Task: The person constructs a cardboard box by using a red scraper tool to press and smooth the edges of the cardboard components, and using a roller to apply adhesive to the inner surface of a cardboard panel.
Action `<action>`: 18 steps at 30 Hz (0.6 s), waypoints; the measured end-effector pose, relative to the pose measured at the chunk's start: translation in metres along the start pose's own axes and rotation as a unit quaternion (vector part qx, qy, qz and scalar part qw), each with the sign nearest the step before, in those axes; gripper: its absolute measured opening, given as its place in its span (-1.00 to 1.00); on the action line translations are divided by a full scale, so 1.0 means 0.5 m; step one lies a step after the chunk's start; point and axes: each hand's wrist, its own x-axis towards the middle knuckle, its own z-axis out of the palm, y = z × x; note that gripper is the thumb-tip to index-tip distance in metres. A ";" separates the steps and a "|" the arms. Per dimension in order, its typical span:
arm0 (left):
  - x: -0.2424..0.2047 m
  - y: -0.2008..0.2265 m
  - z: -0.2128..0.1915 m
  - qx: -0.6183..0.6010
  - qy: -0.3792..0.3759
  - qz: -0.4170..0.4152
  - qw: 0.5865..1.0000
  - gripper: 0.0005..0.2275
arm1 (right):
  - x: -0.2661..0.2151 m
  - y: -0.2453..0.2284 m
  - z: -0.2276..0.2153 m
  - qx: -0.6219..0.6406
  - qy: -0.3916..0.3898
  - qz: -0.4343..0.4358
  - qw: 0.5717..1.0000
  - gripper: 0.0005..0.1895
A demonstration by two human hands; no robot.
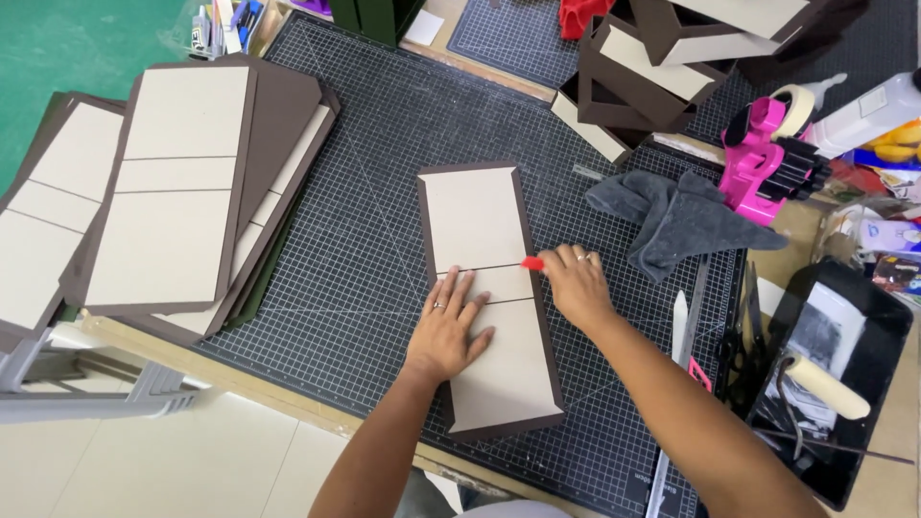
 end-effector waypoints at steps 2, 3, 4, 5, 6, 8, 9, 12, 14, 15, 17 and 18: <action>0.006 -0.001 -0.004 -0.002 -0.002 -0.001 1.000 -0.47 | -0.032 -0.016 -0.023 0.005 -0.020 -0.028 0.999 -0.80; 0.002 0.002 -0.004 -0.008 -0.008 -0.006 1.000 -0.47 | -0.054 -0.026 -0.033 0.012 -0.046 -0.058 0.997 -0.78; 0.003 0.001 -0.004 -0.009 -0.008 -0.006 1.000 -0.47 | -0.055 -0.020 -0.028 0.011 -0.048 -0.059 0.997 -0.78; 0.002 0.001 -0.005 -0.007 -0.010 -0.004 1.000 -0.47 | -0.056 -0.014 -0.023 0.007 -0.044 -0.073 0.996 -0.77; 0.002 0.002 -0.006 -0.005 -0.011 -0.002 1.000 -0.46 | -0.057 -0.008 -0.018 0.003 -0.041 -0.087 0.995 -0.75; 0.003 0.002 -0.002 -0.007 -0.010 0.001 1.000 -0.46 | -0.027 0.007 -0.010 -0.013 -0.021 -0.067 0.997 -0.77; -0.003 0.001 0.000 -0.007 -0.013 -0.001 1.000 -0.46 | -0.010 0.009 -0.003 -0.024 -0.004 -0.050 0.998 -0.79; 0.004 -0.001 0.000 0.004 -0.015 0.000 1.000 -0.46 | 0.038 0.018 0.009 -0.050 0.005 -0.046 0.998 -0.81; 0.004 0.005 -0.008 0.002 -0.025 0.002 1.000 -0.46 | 0.039 0.022 0.002 -0.038 -0.003 -0.045 0.998 -0.80; 0.002 0.005 -0.015 0.002 -0.033 -0.001 0.999 -0.46 | 0.045 0.021 -0.002 -0.026 -0.008 -0.049 0.998 -0.79; 0.003 0.007 -0.019 0.004 -0.038 -0.003 0.999 -0.46 | 0.050 0.031 -0.007 -0.029 -0.019 -0.068 0.997 -0.78; 0.004 0.006 -0.020 0.004 -0.043 -0.004 0.999 -0.46 | 0.052 0.037 -0.009 -0.032 -0.031 -0.086 0.995 -0.78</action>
